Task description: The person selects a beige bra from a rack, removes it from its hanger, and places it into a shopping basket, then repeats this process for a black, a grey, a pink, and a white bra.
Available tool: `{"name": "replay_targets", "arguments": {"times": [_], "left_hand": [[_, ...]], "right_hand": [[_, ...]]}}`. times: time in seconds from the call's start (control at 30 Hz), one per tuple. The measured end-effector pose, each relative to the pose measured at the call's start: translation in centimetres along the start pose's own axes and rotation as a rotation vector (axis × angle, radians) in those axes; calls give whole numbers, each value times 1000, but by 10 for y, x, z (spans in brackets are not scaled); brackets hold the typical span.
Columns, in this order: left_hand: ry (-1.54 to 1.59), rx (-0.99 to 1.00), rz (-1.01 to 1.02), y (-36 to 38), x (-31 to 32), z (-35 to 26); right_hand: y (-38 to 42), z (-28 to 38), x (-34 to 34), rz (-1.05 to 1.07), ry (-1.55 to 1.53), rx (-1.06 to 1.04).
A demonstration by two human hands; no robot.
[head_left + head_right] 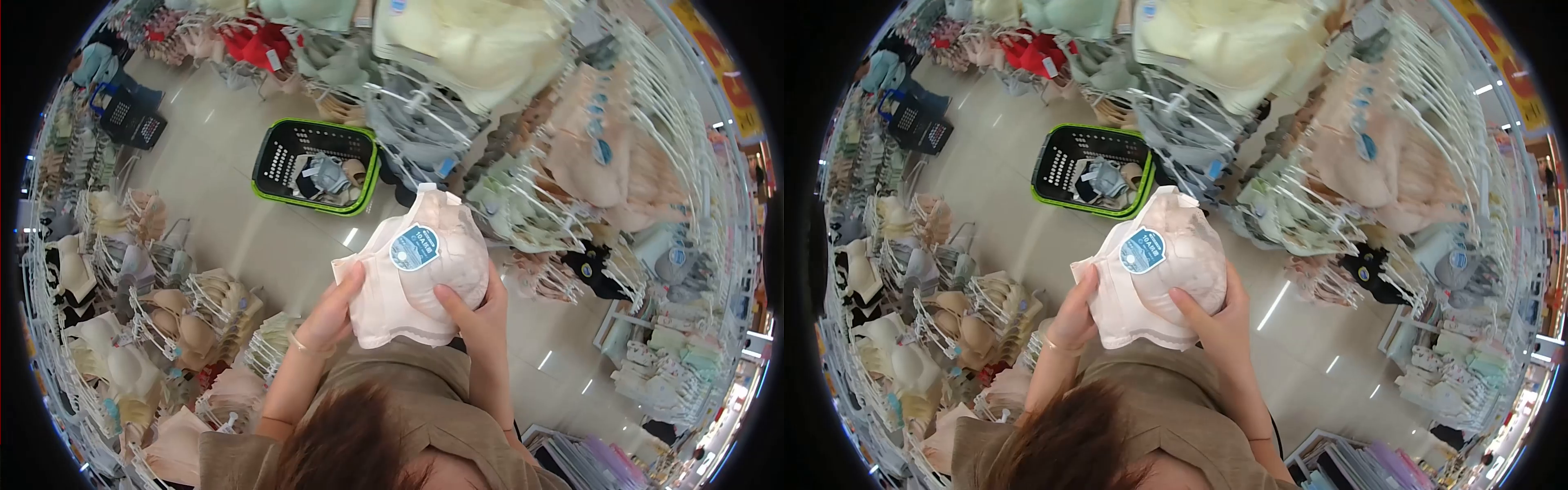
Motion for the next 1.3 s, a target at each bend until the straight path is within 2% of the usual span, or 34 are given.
{"name": "replay_targets", "arguments": {"times": [0.07, 0.1, 0.17, 0.4, 0.47, 0.57, 0.6, 0.67, 0.9, 1.0, 1.07, 1.17, 1.23, 1.3], "left_hand": [[-221, 108, -144, 12, -21, -34], [-208, 117, -154, 15, -27, -48], [-583, 177, -127, 23, -29, -82], [-535, 272, -357, 68, -107, -155], [-502, 264, -401, 74, -132, -157], [-568, 211, -500, 77, -166, -159], [-550, 223, -508, 73, -176, -159], [-493, 307, -506, 66, -189, -165], [-376, 240, -639, 25, -248, -174], [-401, 236, -741, 2, -279, -184], [-548, 303, -838, -17, -305, -204], [-517, 306, -888, -64, -368, -215], [-422, 346, -937, -100, -430, -203], [-403, 305, -1004, -129, -486, -201]], "right_hand": [[-10, -1, 28, -21, 67, -12], [-15, -4, 45, -6, 75, -4], [-25, -8, 77, -1, 70, -9], [-48, -60, 182, 299, 99, 102], [-48, -81, 199, 382, -10, 244], [-55, -106, 214, 459, 30, 379], [-62, -107, 220, 475, 45, 384], [-70, -123, 223, 456, 74, 554], [-143, -190, 237, 517, 131, 645], [-182, -221, 249, 477, 123, 657], [-212, -241, 257, 439, 122, 625], [-260, -291, 263, 431, 237, 614], [-298, -342, 268, 445, 297, 612], [-337, -399, 276, 459, 400, 591]]}}
Point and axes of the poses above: each hand's wrist, its own y-axis away from the middle knuckle, its own x-axis out of the palm, z = x × y, the point moved 10 cm from there along -y, towards the middle knuckle, and after that the axes turned 6 degrees about -x, right-handed, at the moved point
